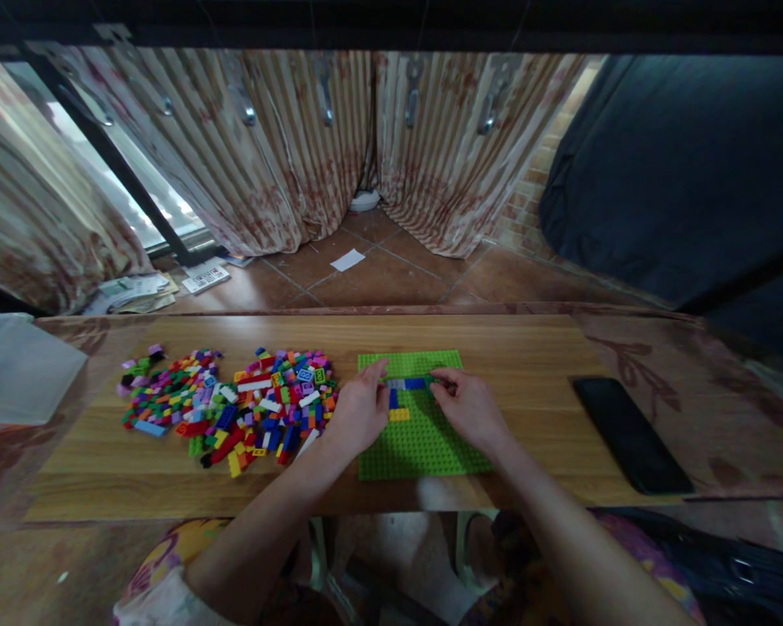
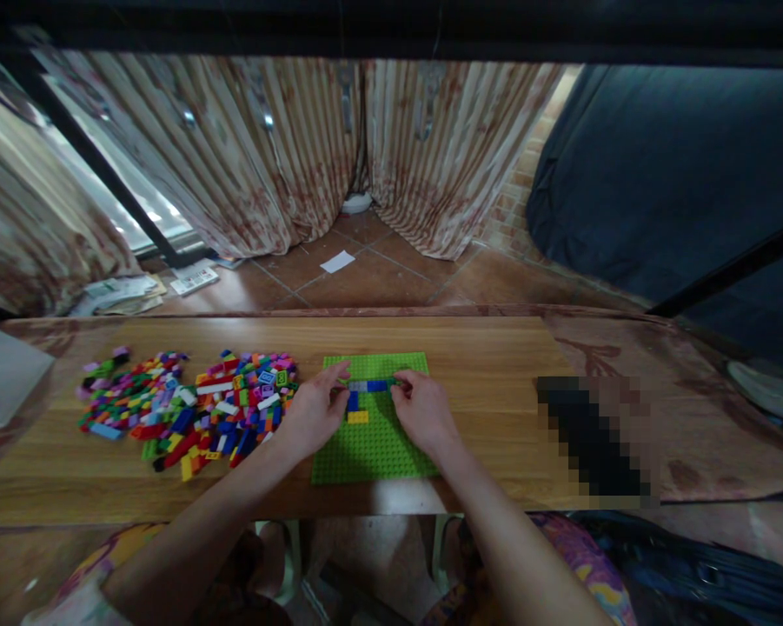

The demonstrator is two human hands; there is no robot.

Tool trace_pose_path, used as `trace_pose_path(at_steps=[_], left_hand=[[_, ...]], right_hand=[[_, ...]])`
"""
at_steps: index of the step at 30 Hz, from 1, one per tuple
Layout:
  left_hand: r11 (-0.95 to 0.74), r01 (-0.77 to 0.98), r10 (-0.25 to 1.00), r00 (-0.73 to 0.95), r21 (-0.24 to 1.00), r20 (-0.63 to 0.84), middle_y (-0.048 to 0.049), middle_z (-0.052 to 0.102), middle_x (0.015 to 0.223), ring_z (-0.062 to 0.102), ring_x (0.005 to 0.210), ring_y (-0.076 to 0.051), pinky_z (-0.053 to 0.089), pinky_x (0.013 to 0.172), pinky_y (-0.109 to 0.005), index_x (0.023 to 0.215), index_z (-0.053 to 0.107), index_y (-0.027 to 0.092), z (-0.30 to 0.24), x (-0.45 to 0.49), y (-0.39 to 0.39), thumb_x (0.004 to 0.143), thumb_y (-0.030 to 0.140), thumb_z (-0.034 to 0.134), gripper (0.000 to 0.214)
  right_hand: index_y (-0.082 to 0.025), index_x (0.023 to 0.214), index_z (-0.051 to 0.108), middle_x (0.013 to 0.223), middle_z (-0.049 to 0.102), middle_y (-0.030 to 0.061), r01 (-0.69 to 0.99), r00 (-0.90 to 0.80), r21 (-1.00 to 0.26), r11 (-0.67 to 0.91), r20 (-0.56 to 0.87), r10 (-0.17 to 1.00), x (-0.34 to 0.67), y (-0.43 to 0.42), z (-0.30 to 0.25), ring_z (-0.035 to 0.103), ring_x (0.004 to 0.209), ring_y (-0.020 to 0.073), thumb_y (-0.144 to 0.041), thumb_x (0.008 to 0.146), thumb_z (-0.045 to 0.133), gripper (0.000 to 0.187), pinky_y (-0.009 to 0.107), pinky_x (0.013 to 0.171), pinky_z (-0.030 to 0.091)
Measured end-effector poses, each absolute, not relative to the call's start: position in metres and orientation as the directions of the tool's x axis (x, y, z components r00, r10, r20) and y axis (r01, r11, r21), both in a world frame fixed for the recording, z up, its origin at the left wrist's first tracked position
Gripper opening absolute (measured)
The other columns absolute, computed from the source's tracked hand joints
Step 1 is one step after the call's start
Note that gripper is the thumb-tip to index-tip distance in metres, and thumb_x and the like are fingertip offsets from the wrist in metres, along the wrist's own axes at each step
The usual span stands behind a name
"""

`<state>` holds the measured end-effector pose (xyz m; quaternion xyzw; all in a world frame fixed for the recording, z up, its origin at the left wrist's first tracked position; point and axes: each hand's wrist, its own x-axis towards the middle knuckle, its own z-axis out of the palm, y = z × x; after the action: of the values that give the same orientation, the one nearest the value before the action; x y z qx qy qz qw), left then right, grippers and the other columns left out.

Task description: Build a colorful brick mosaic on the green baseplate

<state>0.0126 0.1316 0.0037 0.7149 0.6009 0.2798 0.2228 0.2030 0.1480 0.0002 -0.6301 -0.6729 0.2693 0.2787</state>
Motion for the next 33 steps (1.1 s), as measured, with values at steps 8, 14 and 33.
trace_pose_path(at_steps=[8,14,33], left_hand=[[-0.167,0.731,0.986,0.119,0.661,0.117,-0.0107,0.068,0.111,0.067,0.093,-0.019,0.052,0.092,-0.035,0.128,0.05,0.014,0.0059,0.0126,0.1316,0.081,0.009,0.048,0.047],[-0.173,0.725,0.985,0.124,0.667,0.121,-0.0104,0.068,0.11,0.067,0.092,-0.019,0.051,0.093,-0.035,0.129,0.05,0.014,0.0044,0.0122,0.1316,0.081,0.01,0.048,0.048],[-0.313,0.807,0.944,0.207,0.5,0.257,-0.0118,0.057,0.125,0.056,0.112,-0.022,0.046,0.1,-0.038,0.126,0.054,0.015,0.0088,0.0194,0.1225,0.085,0.01,0.044,0.042]], right_hand=[[-0.019,0.102,0.071,0.083,0.072,0.0055,0.744,-0.104,-0.663,0.085,0.012,0.995,0.2103,0.1489,0.0035,0.065,0.074,0.0189,-0.024,0.083,0.051,0.029,0.032,0.071,0.049],[-0.021,0.1,0.072,0.088,0.072,0.005,0.771,-0.144,-0.624,0.128,0.025,0.989,0.2099,0.1484,0.0062,0.065,0.078,0.0193,-0.024,0.082,0.054,0.025,0.033,0.075,0.049],[-0.02,0.097,0.073,0.087,0.072,0.0046,0.777,-0.132,-0.62,0.109,0.008,0.991,0.2078,0.1512,0.0043,0.064,0.075,0.0167,-0.022,0.082,0.06,0.02,0.03,0.074,0.048]])
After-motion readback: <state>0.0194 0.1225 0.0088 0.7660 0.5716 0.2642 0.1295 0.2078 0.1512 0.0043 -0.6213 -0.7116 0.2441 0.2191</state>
